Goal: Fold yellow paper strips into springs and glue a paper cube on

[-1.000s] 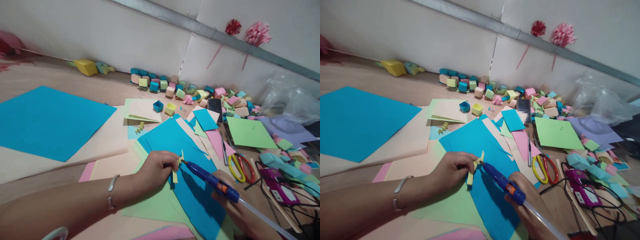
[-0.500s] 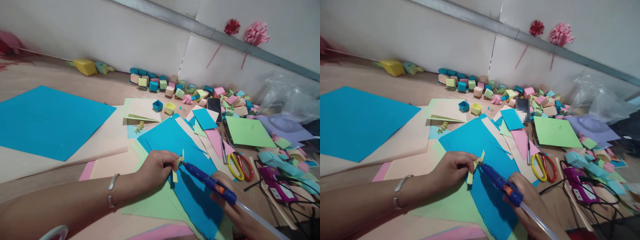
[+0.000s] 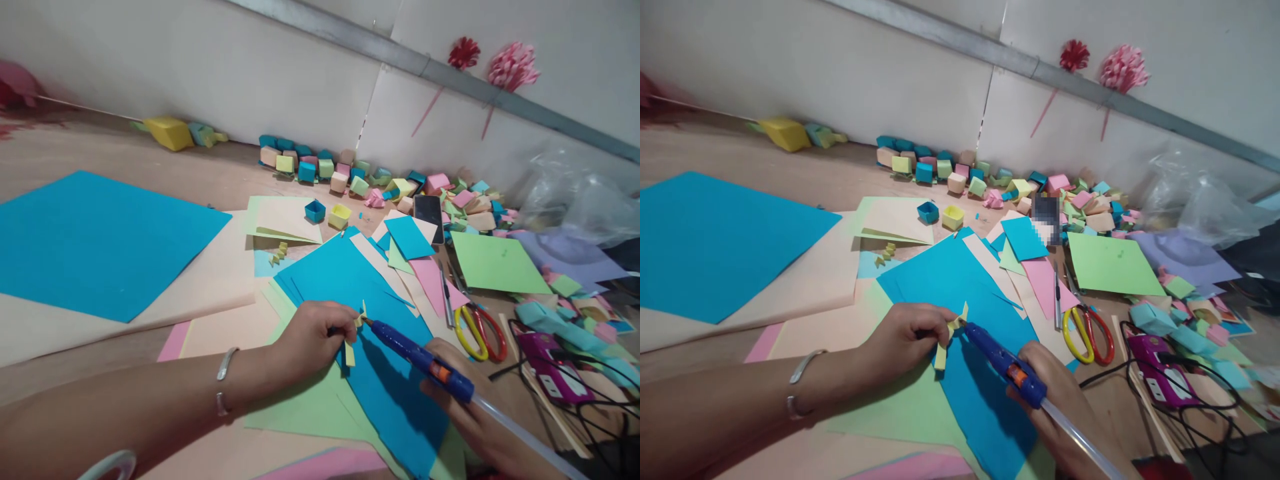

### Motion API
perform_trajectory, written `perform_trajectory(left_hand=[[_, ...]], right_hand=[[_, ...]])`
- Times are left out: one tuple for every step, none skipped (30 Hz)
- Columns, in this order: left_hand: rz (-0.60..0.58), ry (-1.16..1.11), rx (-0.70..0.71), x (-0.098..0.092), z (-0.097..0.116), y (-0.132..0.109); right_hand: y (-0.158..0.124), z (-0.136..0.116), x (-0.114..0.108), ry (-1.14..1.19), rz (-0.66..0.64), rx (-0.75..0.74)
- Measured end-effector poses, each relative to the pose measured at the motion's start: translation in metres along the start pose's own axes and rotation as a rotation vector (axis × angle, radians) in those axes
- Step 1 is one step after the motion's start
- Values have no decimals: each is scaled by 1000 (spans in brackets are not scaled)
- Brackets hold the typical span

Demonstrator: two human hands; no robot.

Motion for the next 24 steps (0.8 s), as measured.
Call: perform_trajectory(left_hand=[[1, 4, 4, 0, 0, 0], [7, 5, 10, 0, 0, 0], [11, 3, 15, 0, 0, 0], [16, -3, 21, 0, 0, 0], [19, -9, 25, 0, 0, 0], [17, -16, 27, 0, 0, 0], [13, -24, 28, 0, -1, 0], [9, -30, 29, 0, -1, 1], [4, -33, 31, 1, -1, 1], [2, -33, 33, 1, -1, 1], [-2, -31, 34, 1, -1, 1], [-5, -27, 34, 1, -1, 1], [-8, -25, 34, 1, -2, 1], [-12, -24, 32, 2, -2, 1], [-16, -26, 30, 2, -2, 1], [-18, -26, 28, 2, -3, 1], [-19, -25, 25, 2, -3, 2], [-17, -21, 22, 2, -4, 2], [-15, -19, 19, 3, -4, 2], [-14, -18, 16, 3, -4, 2], [-12, -19, 14, 3, -5, 2], [-14, -23, 12, 3, -5, 2], [-19, -26, 10, 4, -5, 1], [-19, -29, 8, 4, -5, 1]], right_hand=[[0, 0, 0, -3, -5, -1], [0, 0, 0, -4, -5, -3], [-1, 0, 0, -7, -2, -2], [-2, 1, 0, -10, 3, 3], [-2, 1, -1, -16, 5, 8], [-3, 0, -1, -23, 0, 9], [-3, 0, -1, -30, -1, 8], [-3, -1, -2, -37, 2, 8], [-2, -2, -2, -41, 8, 8], [-2, -3, -3, -43, 16, 4], [-1, -4, -4, -45, 22, 1], [-1, -5, -5, -47, 26, 1], [-1, -6, -5, -51, 25, 6], [-1, -6, -6, -58, 21, 17], [-1, -7, -7, -64, 17, 30], [-2, -7, -7, -64, 10, 44], [-3, -7, -7, -62, 6, 58], [-3, -7, -7, -59, 7, 68], [-4, -8, -8, -55, 12, 75], [-4, -8, -8, -50, 18, 77], [-4, -9, -8, -46, 23, 78], [-3, -9, -8, -41, 25, 79], [-2, -9, -8, -34, 23, 79], [-2, -9, -8, -28, 21, 80]])
Point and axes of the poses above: each hand's wrist, its own y-axis towards the middle knuckle, its own x-axis out of the palm, z = x × y, the point moved 5 cm from there along y, towards the middle knuckle, and after that the axes turned 12 degrees about -x, right-handed, at the moved point
